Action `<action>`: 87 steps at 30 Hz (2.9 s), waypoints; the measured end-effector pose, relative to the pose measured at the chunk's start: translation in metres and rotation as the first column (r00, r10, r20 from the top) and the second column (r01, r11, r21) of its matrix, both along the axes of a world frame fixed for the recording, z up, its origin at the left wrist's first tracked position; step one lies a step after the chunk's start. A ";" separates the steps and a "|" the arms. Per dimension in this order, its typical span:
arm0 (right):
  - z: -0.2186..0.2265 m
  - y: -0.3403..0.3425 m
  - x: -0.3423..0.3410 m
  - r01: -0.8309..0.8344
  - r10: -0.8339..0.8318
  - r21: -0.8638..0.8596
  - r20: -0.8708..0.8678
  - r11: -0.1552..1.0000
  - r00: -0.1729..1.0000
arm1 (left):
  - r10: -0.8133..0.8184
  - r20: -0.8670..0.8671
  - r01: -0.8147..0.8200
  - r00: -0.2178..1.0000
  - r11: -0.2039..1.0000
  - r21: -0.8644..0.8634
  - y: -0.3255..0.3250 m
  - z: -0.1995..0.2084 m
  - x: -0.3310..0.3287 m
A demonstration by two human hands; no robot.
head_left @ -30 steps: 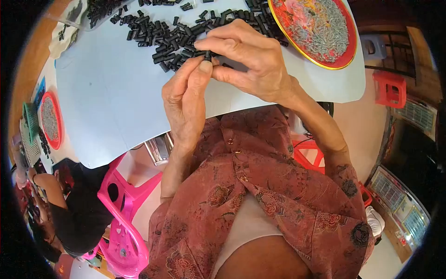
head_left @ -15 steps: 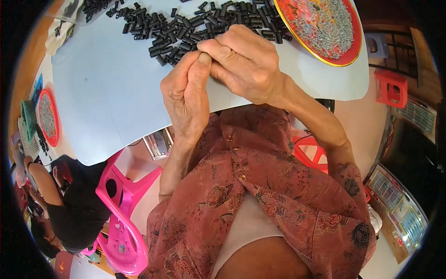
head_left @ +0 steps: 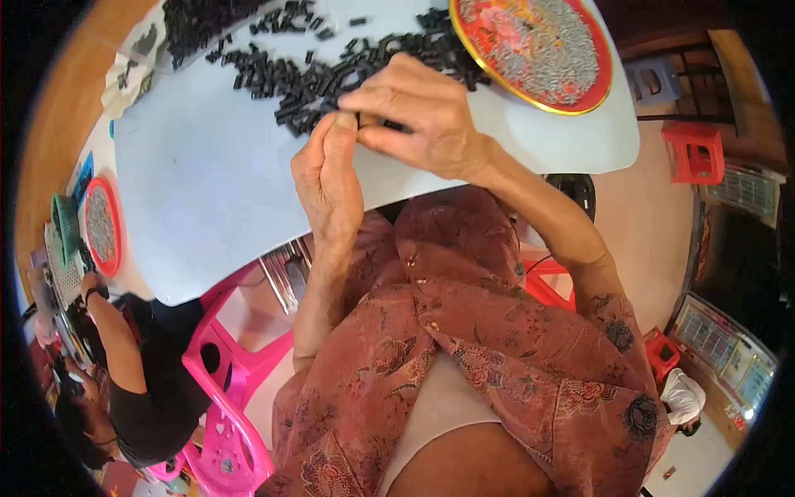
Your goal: The person assembles plastic cord locks by picking up springs from a plate and inserting them into plastic components by hand.
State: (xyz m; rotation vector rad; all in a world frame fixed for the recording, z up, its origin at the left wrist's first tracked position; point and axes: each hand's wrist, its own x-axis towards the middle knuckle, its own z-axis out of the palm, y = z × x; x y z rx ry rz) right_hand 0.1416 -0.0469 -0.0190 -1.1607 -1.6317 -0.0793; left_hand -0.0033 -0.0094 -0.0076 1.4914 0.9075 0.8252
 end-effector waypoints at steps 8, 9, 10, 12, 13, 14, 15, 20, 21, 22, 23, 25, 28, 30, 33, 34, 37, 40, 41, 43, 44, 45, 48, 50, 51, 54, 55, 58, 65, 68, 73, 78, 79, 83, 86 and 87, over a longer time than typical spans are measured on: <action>0.022 -0.010 0.020 -0.036 0.032 -0.061 -0.070 0.997 0.997 | -0.012 0.128 0.017 0.992 0.999 -0.032 -0.001 -0.016 0.002; 0.032 -0.010 0.032 0.063 -0.068 -0.106 -0.048 0.992 0.997 | -0.041 0.186 0.041 0.982 0.999 0.005 0.001 -0.018 0.001; 0.051 -0.010 0.049 0.183 -0.181 -0.107 0.030 0.977 0.983 | -0.049 0.159 0.047 0.986 0.999 0.016 0.000 -0.016 -0.003; 0.067 -0.004 0.103 0.356 -0.345 -0.072 0.132 0.932 0.929 | -0.071 0.130 0.066 0.989 0.997 0.036 -0.002 -0.014 -0.001; 0.076 0.002 0.128 0.404 -0.394 -0.040 0.156 0.914 0.906 | -0.091 0.095 0.086 0.991 0.995 0.058 -0.003 -0.007 -0.002; 0.098 0.006 0.138 0.477 -0.467 -0.031 0.160 0.878 0.870 | -0.127 0.036 0.127 0.991 0.992 0.021 -0.002 0.001 0.000; 0.114 0.013 0.146 0.534 -0.524 -0.022 0.158 0.845 0.837 | -0.123 0.042 0.122 0.991 0.992 0.019 -0.003 0.001 0.000; 0.117 0.039 0.183 0.600 -0.493 -0.002 0.566 0.800 0.661 | -0.130 0.064 0.128 0.989 0.991 0.046 0.000 0.000 0.002; 0.118 0.045 0.167 0.416 -0.466 0.238 0.625 0.878 0.627 | -0.120 0.064 0.117 0.991 0.992 0.043 0.001 0.000 0.000; 0.111 0.050 0.144 0.357 -0.369 0.120 0.470 0.927 0.801 | -0.122 0.052 0.121 0.991 0.992 0.032 0.001 -0.002 -0.002; 0.085 0.058 0.144 0.301 -0.266 0.010 0.494 0.954 0.828 | -0.134 0.040 0.134 0.990 0.991 0.022 0.001 -0.002 -0.003; 0.063 0.064 0.127 0.341 -0.148 -0.288 0.529 0.895 0.835 | -0.139 0.040 0.139 0.989 0.990 0.009 0.001 -0.003 -0.002; 0.035 0.077 0.129 0.478 -0.140 -0.350 0.672 0.805 0.727 | -0.142 0.068 0.141 0.988 0.990 0.026 0.001 -0.005 0.000; 0.032 0.086 0.130 0.496 -0.078 -0.448 0.678 0.744 0.731 | -0.161 0.108 0.159 0.981 0.987 0.025 0.000 -0.003 -0.001; 0.024 0.088 0.131 0.464 -0.044 -0.457 0.675 0.758 0.737 | -0.165 0.111 0.162 0.980 0.986 0.032 -0.001 -0.003 -0.001; 0.026 0.087 0.124 0.425 -0.062 -0.428 0.643 0.797 0.763 | -0.159 0.113 0.155 0.981 0.987 0.043 -0.001 -0.004 -0.001; 0.034 0.074 0.100 0.269 -0.049 -0.411 0.472 0.871 0.880 | -0.146 0.080 0.145 0.986 0.989 0.021 0.000 -0.001 -0.004; 0.044 0.050 0.068 0.048 0.028 -0.364 0.198 0.930 0.980 | -0.112 0.137 0.106 0.984 0.993 0.049 0.000 -0.003 -0.005; 0.045 0.041 0.060 0.025 0.031 -0.361 0.148 0.932 0.988 | -0.108 0.110 0.102 0.988 0.993 0.060 0.000 0.000 -0.004; 0.044 0.027 0.045 -0.006 0.033 -0.338 0.075 0.941 0.997 | -0.092 0.066 0.086 0.994 0.992 0.089 0.002 0.005 -0.004; 0.043 0.021 0.039 -0.009 0.031 -0.328 0.062 0.945 0.998 | -0.071 0.089 0.060 0.993 0.991 0.121 0.004 0.005 -0.001; 0.041 0.016 0.036 -0.007 0.037 -0.309 0.093 0.951 0.995 | -0.051 0.113 0.034 0.992 0.988 0.153 0.005 0.005 0.000; 0.033 0.008 0.027 -0.022 0.049 -0.200 0.128 0.980 0.991 | -0.042 0.045 0.031 0.998 0.975 0.222 0.012 0.007 0.008; 0.028 0.007 0.019 -0.051 0.063 -0.090 0.139 0.995 0.988 | -0.049 -0.026 0.055 0.998 0.952 0.300 0.012 0.011 0.010; 0.029 0.006 0.018 -0.066 0.077 -0.077 0.157 0.995 0.985 | -0.054 -0.034 0.062 0.998 0.953 0.298 0.011 0.010 0.008; 0.026 -0.005 0.016 -0.097 0.079 -0.247 -0.078 0.964 0.994 | -0.104 0.150 0.092 0.983 0.992 0.084 0.010 0.006 0.008; 0.030 -0.009 0.014 -0.116 0.064 -0.304 -0.176 0.946 0.982 | -0.101 0.146 0.090 0.984 0.992 0.085 0.008 0.007 0.008; 0.018 -0.016 0.020 -0.192 0.072 -0.329 -0.343 0.925 0.937 | -0.035 0.198 0.051 0.980 0.995 -0.080 0.004 0.006 0.007; 0.015 -0.014 0.013 -0.275 0.125 -0.238 -0.499 0.932 0.857 | -0.113 0.171 0.125 0.979 0.990 -0.061 0.002 0.007 0.004; 0.021 -0.011 0.012 -0.238 0.118 -0.249 -0.417 0.939 0.901 | -0.191 0.084 0.195 0.978 0.980 -0.038 0.005 0.008 -0.002; 0.023 -0.021 0.017 -0.267 0.082 -0.409 -0.416 0.873 0.906 | -0.265 -0.032 0.265 0.964 0.964 0.004 0.006 0.001 -0.004; 0.040 -0.027 0.050 0.038 -0.110 -0.367 -0.177 0.930 0.978 | -0.185 0.106 0.187 0.977 0.982 -0.014 -0.006 -0.004 -0.002; 0.043 -0.026 0.063 0.124 -0.181 -0.371 -0.124 0.920 0.976 | -0.181 0.114 0.181 0.977 0.983 0.010 -0.006 -0.008 -0.003; 0.039 -0.028 0.136 0.374 -0.344 -0.375 0.148 0.848 0.927 | -0.155 0.094 0.159 0.983 0.987 -0.031 -0.008 -0.003 0.001; 0.045 -0.031 0.152 0.393 -0.336 -0.479 0.203 0.785 0.920 | -0.159 0.074 0.162 0.984 0.987 -0.024 -0.007 -0.005 0.003; 0.048 -0.029 0.150 0.366 -0.275 -0.544 0.244 0.755 0.930 | -0.149 0.058 0.151 0.987 0.988 -0.026 -0.007 -0.005 0.003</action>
